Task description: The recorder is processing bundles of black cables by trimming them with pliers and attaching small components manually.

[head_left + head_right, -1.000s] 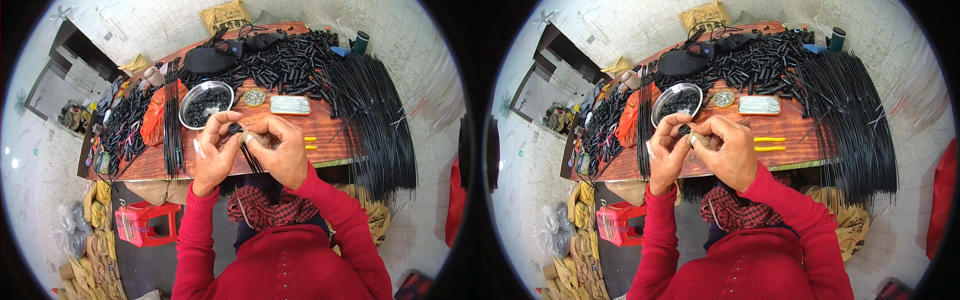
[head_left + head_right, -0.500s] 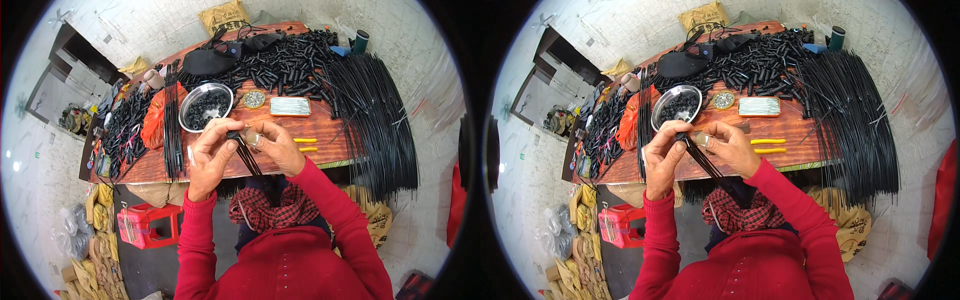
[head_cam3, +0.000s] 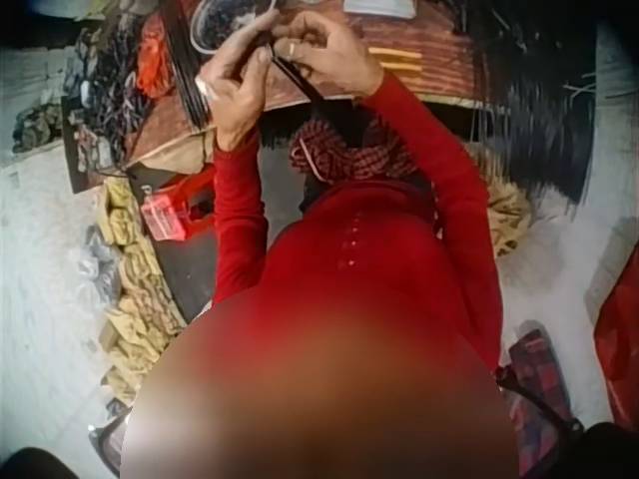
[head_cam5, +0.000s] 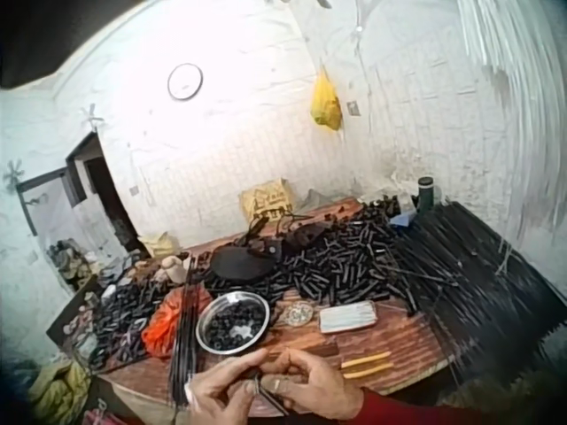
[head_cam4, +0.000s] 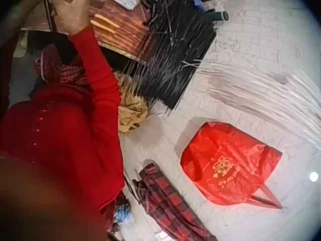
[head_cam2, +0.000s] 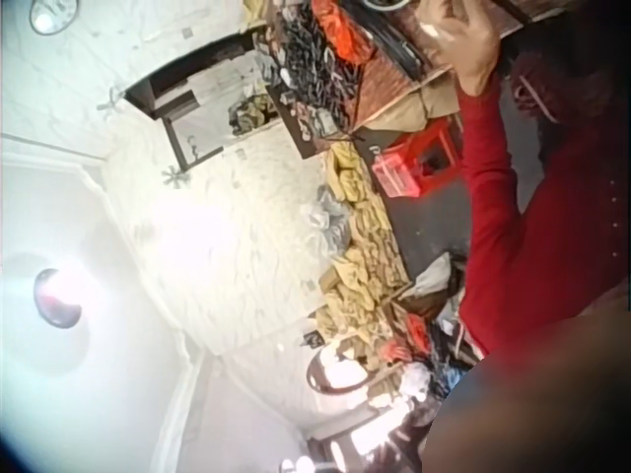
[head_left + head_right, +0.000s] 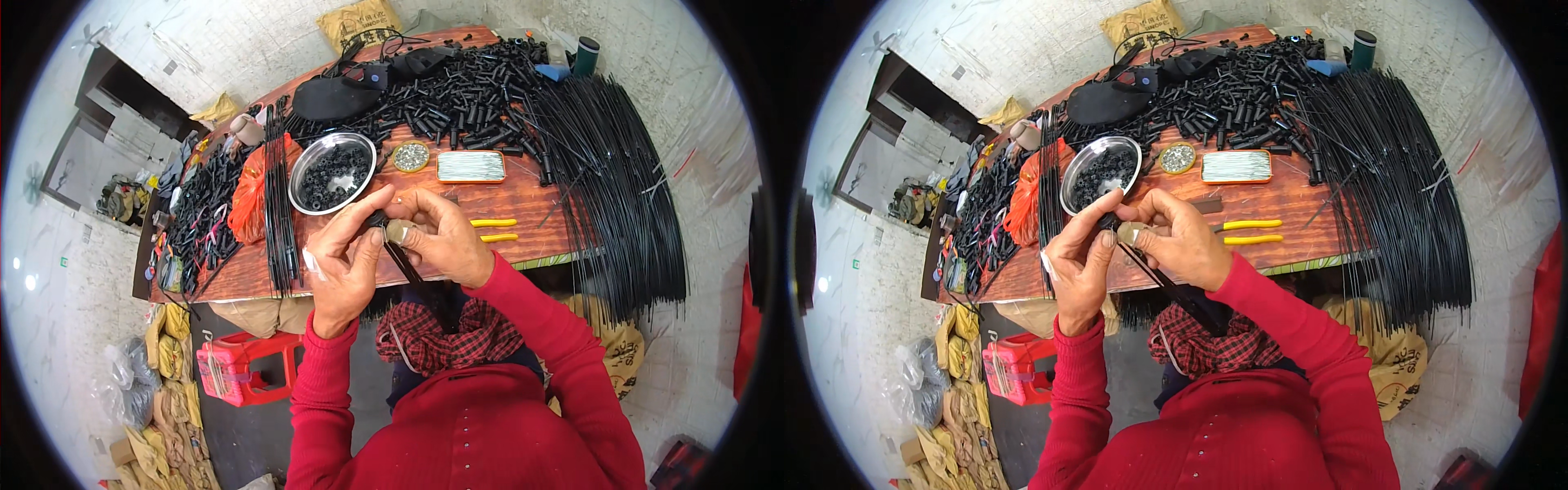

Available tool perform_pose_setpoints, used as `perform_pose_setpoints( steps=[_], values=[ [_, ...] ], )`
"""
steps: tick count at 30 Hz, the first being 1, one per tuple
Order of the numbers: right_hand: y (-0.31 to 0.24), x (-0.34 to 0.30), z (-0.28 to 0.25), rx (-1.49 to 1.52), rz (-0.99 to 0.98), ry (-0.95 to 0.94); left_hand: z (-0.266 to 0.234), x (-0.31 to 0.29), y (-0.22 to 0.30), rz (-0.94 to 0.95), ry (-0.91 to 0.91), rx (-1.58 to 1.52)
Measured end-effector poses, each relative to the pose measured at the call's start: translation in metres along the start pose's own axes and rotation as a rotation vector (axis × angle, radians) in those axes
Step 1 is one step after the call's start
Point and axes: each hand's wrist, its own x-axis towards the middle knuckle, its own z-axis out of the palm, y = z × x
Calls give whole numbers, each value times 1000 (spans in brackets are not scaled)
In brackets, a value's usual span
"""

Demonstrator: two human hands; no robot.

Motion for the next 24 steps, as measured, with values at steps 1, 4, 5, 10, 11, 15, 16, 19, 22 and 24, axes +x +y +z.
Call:
perform_pose_setpoints(
  steps=[1, 4, 5, 10, 11, 15, 16, 19, 22, 24],
  values=[
    [-3, -1, 2, -10, 2, 50, 3, 0, 0, -27, 29, -29],
    [0, 1, -6, 9, 37, 38, 6, -2, -5, -63, 69, -72],
    [-2, 0, -7, 7, 34, 40, 7, -2, -7, -77, 83, -85],
    [-4, -5, -10, -47, 99, 57, 6, 5, -10, -249, 16, -411],
    [-3, -6, -12, -50, 97, 55, 4, 4, -14, -260, -20, -381],
    [-3, -12, -16, -40, 159, 47, 1, 6, -9, -222, -127, -332],
    [-3, -14, -17, -40, 156, 43, 4, 7, -7, -199, -109, -322],
    [-6, -23, -16, -25, 71, 64, 7, 7, -14, -128, -119, -236],
    [-14, -26, -10, -195, -175, 169, 12, 5, -16, -97, -94, -170],
    [-35, -31, -5, -351, -185, 152, 13, 5, -8, -115, -98, -135]
  ],
)
